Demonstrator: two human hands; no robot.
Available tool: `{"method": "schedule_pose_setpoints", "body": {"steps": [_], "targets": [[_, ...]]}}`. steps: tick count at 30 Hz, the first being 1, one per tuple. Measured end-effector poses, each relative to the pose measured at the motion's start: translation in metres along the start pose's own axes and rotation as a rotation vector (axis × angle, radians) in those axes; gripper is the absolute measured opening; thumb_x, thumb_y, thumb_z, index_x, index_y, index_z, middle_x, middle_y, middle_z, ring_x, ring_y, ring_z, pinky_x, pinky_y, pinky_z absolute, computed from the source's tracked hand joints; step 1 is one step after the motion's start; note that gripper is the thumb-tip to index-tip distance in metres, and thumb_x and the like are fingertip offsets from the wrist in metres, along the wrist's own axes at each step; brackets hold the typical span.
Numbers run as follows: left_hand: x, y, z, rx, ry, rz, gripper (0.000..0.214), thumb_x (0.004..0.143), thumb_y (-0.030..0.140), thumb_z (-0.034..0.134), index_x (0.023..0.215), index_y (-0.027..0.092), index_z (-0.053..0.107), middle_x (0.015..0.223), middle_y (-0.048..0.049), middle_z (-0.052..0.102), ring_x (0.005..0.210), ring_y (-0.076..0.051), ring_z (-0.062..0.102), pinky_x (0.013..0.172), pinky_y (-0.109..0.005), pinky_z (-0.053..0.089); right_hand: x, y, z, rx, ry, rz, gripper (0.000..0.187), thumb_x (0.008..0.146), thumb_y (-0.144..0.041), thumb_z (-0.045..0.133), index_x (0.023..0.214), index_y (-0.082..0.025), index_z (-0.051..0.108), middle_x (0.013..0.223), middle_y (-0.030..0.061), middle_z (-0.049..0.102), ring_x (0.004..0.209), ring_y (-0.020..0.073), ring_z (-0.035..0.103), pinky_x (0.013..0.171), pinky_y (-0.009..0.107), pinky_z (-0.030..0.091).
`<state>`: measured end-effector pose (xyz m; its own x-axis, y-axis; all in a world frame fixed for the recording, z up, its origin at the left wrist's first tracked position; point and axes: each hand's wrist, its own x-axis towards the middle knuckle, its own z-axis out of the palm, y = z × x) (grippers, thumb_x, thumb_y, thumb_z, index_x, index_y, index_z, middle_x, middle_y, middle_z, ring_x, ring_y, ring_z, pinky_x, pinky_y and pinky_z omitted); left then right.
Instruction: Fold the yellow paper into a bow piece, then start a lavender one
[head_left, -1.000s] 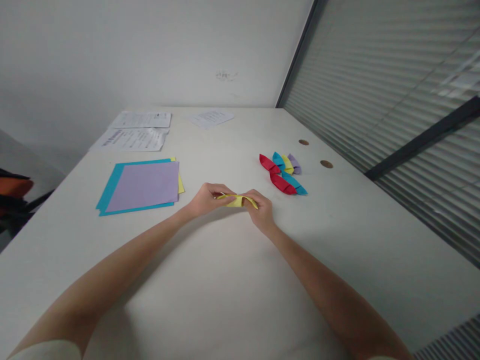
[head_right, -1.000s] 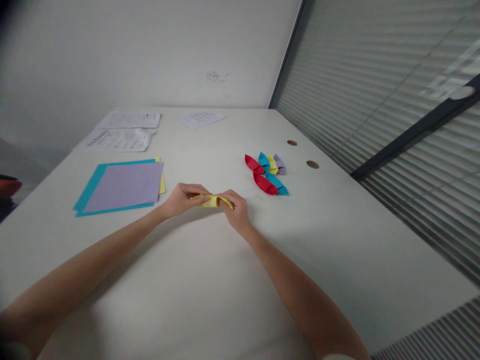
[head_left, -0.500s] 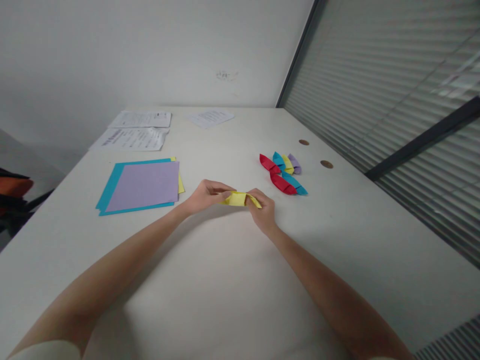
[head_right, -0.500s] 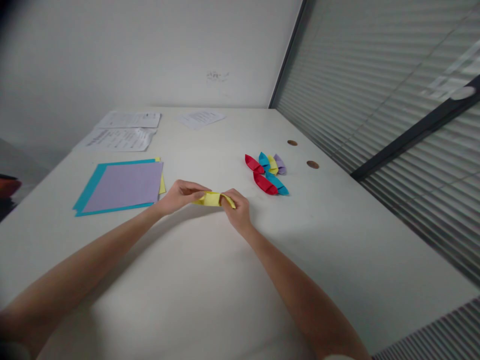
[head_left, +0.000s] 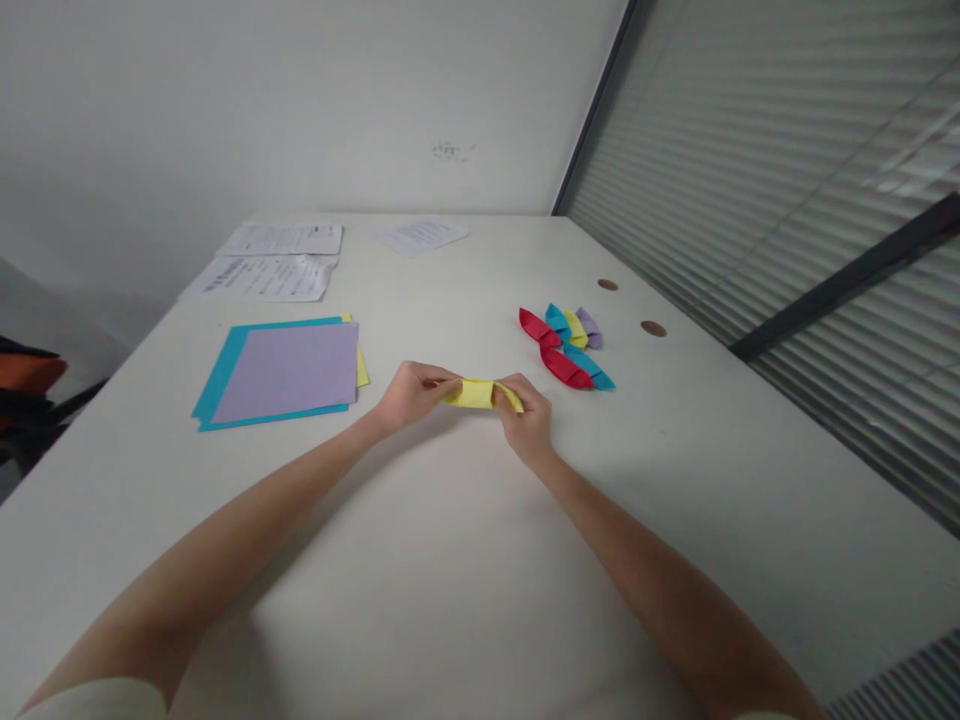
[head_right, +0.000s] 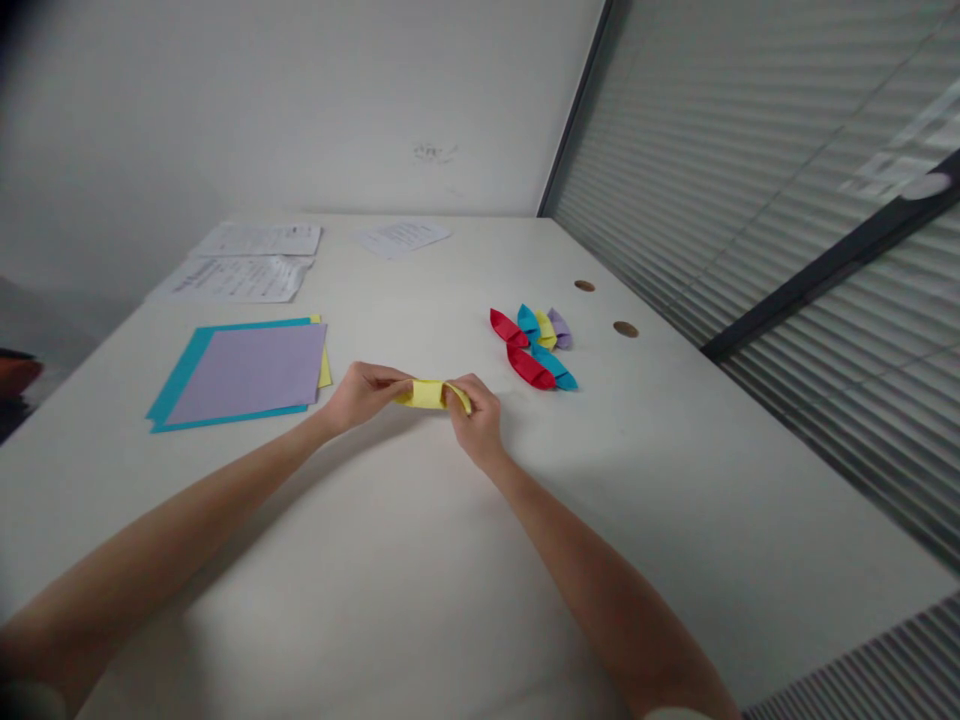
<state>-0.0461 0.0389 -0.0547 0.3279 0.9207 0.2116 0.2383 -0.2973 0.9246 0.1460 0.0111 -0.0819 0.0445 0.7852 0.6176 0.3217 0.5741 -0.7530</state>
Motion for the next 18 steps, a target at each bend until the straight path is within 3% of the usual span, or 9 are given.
{"method": "schedule_pose_setpoints", "body": {"steps": [6, 12, 15, 18], "targets": [[0.0, 0.001, -0.003, 0.006, -0.005, 0.022, 0.03, 0.077, 0.035, 0.061, 0.079, 0.011, 0.078, 0.078, -0.0073, 0.075, 0.067, -0.017, 0.065, 0.061, -0.025, 0.052, 0.0, 0.001, 0.0, 0.009, -0.016, -0.007, 0.022, 0.089, -0.036, 0.055, 0.078, -0.021, 0.066, 0.073, 0.0035, 0.063, 0.07, 0.0167, 0.059, 0.063, 0.03, 0.047], [0.001, 0.004, -0.012, 0.204, -0.028, 0.211, 0.026, 0.081, 0.032, 0.059, 0.084, 0.014, 0.077, 0.084, -0.0085, 0.075, 0.074, -0.016, 0.066, 0.07, -0.024, 0.051, 0.002, 0.001, -0.005, 0.007, -0.103, -0.059, 0.016, 0.089, -0.029, 0.057, 0.092, -0.022, 0.071, 0.087, 0.0051, 0.067, 0.082, 0.018, 0.063, 0.073, 0.033, 0.05], [0.002, 0.004, -0.015, 0.18, -0.102, 0.136, 0.028, 0.081, 0.033, 0.058, 0.089, 0.014, 0.076, 0.082, -0.0066, 0.073, 0.071, -0.015, 0.064, 0.066, -0.023, 0.049, 0.002, 0.001, -0.006, -0.035, -0.117, -0.072, 0.018, 0.09, -0.03, 0.055, 0.087, -0.023, 0.071, 0.082, 0.004, 0.067, 0.078, 0.0176, 0.062, 0.071, 0.032, 0.049], [0.002, 0.005, -0.014, 0.174, -0.202, 0.055, 0.031, 0.082, 0.035, 0.054, 0.078, 0.012, 0.074, 0.061, -0.0009, 0.062, 0.056, -0.011, 0.053, 0.052, -0.021, 0.039, 0.001, 0.001, -0.005, -0.074, -0.095, -0.092, 0.018, 0.091, -0.029, 0.054, 0.083, -0.022, 0.07, 0.079, 0.0037, 0.066, 0.076, 0.0174, 0.061, 0.069, 0.031, 0.048]]}}
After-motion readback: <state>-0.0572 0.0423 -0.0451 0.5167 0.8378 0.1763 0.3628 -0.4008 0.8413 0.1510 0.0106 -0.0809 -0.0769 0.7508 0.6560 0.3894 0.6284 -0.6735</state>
